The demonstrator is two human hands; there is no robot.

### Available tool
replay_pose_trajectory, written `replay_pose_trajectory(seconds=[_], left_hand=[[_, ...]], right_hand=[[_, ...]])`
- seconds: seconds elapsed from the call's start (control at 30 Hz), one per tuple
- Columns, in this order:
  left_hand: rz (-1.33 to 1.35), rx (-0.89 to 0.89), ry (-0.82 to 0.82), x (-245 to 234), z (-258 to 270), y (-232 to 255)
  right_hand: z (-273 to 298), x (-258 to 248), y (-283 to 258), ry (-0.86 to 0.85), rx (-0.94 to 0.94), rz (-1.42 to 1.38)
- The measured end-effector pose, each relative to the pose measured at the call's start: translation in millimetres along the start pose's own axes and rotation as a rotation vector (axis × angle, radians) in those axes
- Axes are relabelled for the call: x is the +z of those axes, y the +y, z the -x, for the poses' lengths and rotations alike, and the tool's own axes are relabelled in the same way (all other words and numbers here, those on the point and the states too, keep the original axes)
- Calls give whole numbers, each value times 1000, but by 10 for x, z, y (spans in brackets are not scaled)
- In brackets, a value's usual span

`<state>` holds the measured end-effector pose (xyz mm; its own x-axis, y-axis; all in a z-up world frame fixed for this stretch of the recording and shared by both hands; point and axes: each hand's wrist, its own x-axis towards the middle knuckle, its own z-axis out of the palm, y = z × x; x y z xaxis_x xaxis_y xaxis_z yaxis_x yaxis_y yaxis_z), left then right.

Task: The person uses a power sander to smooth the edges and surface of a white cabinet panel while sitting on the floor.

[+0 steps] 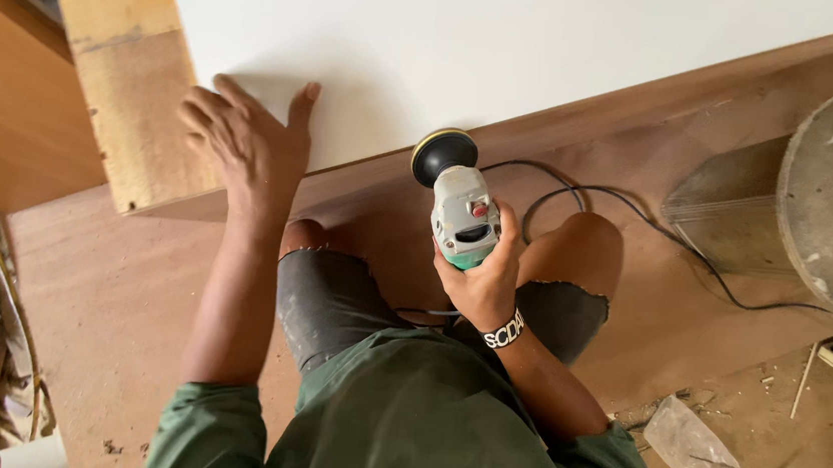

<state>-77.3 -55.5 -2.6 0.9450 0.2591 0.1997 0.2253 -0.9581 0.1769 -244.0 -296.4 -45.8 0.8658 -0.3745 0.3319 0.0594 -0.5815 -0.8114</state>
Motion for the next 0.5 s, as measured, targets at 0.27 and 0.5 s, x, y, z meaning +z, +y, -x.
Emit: replay_pose_trajectory(seconds=[0.27, 0.5], left_hand=[[107, -23, -58, -194, 101, 108], [-151, 121, 136, 136, 56, -100]], right_hand=[[-270, -311, 320, 42, 54, -9], [-599, -752, 522, 24, 6, -6]])
